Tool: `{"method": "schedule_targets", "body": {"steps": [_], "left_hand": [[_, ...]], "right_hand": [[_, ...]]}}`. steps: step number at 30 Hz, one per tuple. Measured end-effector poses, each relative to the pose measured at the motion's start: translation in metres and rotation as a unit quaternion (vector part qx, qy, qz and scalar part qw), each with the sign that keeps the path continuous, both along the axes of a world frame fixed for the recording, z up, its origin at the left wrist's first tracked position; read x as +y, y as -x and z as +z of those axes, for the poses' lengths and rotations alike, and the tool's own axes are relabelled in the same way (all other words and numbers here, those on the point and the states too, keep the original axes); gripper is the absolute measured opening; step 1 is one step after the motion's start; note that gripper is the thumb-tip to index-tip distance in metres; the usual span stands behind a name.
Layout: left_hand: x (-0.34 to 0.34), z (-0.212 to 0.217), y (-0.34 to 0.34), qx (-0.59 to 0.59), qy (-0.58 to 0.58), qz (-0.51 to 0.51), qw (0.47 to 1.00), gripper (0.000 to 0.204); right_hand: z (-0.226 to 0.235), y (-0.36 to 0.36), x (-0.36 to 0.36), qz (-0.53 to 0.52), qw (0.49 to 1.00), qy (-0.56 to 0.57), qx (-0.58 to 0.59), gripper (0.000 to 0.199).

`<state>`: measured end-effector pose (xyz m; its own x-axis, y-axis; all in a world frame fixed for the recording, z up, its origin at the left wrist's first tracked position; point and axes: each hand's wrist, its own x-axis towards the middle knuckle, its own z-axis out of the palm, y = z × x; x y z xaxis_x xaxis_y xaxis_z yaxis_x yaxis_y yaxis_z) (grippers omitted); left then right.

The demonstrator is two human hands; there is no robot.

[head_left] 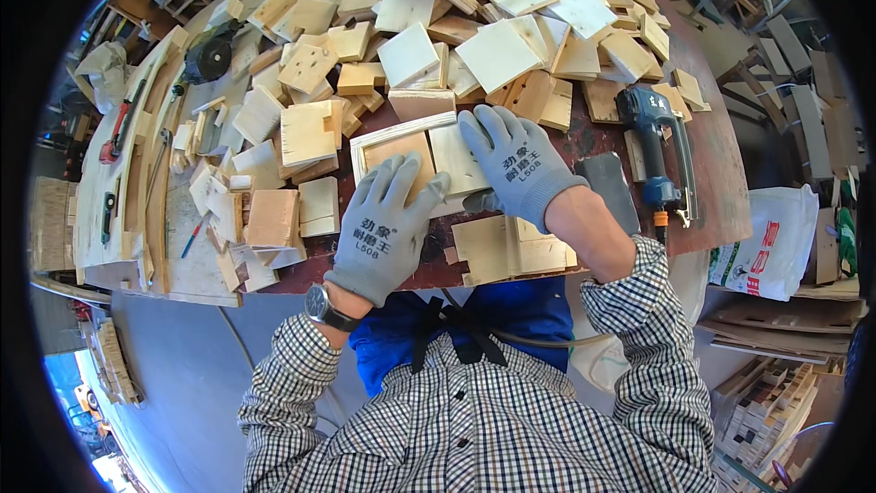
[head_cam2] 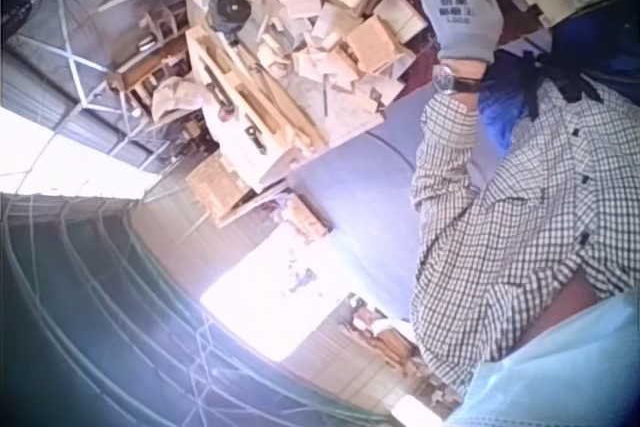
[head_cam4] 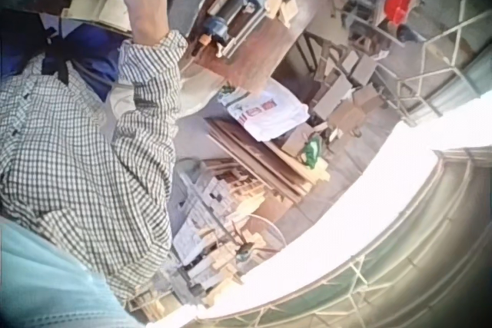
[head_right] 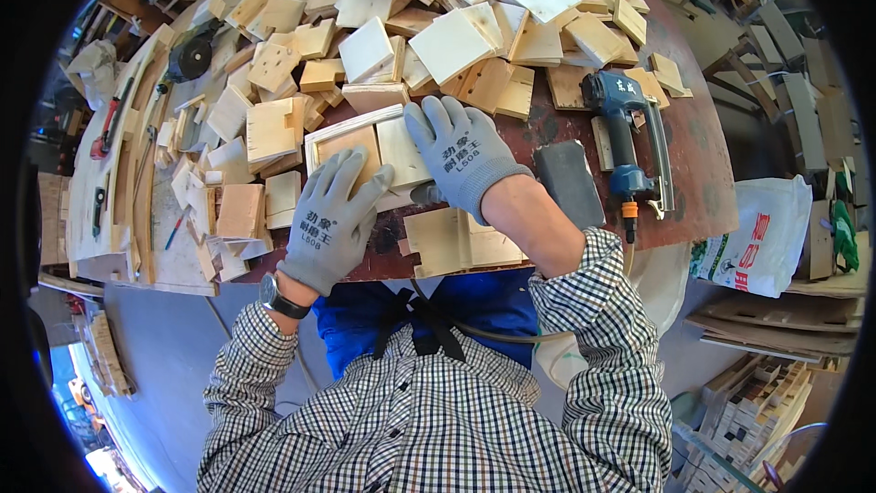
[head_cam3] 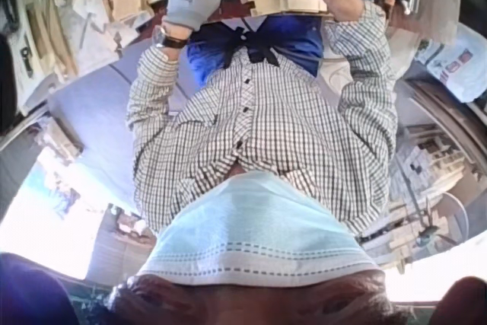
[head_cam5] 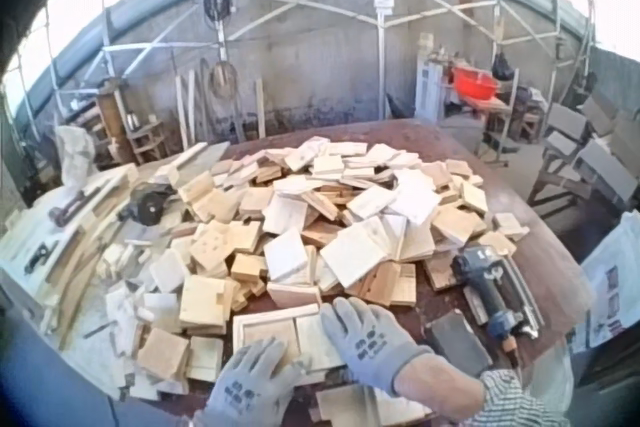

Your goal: The person assembles small wooden boxes by nailing pieces together with a nail gun, then smoothing edges with a sanding block. They handle multiple box components, aligning and fastening them on a cluttered workbench.

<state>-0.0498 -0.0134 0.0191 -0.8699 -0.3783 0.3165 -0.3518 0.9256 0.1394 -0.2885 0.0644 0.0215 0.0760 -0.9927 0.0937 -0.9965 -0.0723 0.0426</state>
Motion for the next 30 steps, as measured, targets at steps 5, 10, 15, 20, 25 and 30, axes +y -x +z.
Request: {"method": "schedule_targets", "body": {"steps": [5,10,15,20,25,30], "left_hand": [[-0.007,0.000,0.001,0.001,0.008,-0.011,1.000,0.054],[-0.012,-0.006,-0.005,0.015,0.010,-0.018,1.000,0.054],[-0.023,-0.007,-0.012,0.062,-0.177,0.024,0.982,0.083],[-0.036,0.003,-0.018,0.014,-0.029,0.040,0.999,0.095],[-0.035,0.014,-0.028,-0.030,0.005,0.046,0.998,0.092],[-0.033,0.011,-0.019,-0.059,0.050,0.036,0.996,0.097]], "right_hand": [[0.001,0.002,-0.001,-0.003,1.000,-0.019,-0.002,0.114],[0.002,0.002,-0.003,0.009,1.000,-0.011,-0.014,0.115],[-0.002,0.005,-0.006,0.011,1.000,-0.005,-0.023,0.110],[0.004,0.029,0.008,0.008,0.996,0.004,-0.089,0.100],[0.015,0.062,0.038,-0.085,0.995,-0.029,-0.050,0.103],[0.008,0.076,0.050,-0.129,0.989,-0.059,-0.045,0.101]]}}
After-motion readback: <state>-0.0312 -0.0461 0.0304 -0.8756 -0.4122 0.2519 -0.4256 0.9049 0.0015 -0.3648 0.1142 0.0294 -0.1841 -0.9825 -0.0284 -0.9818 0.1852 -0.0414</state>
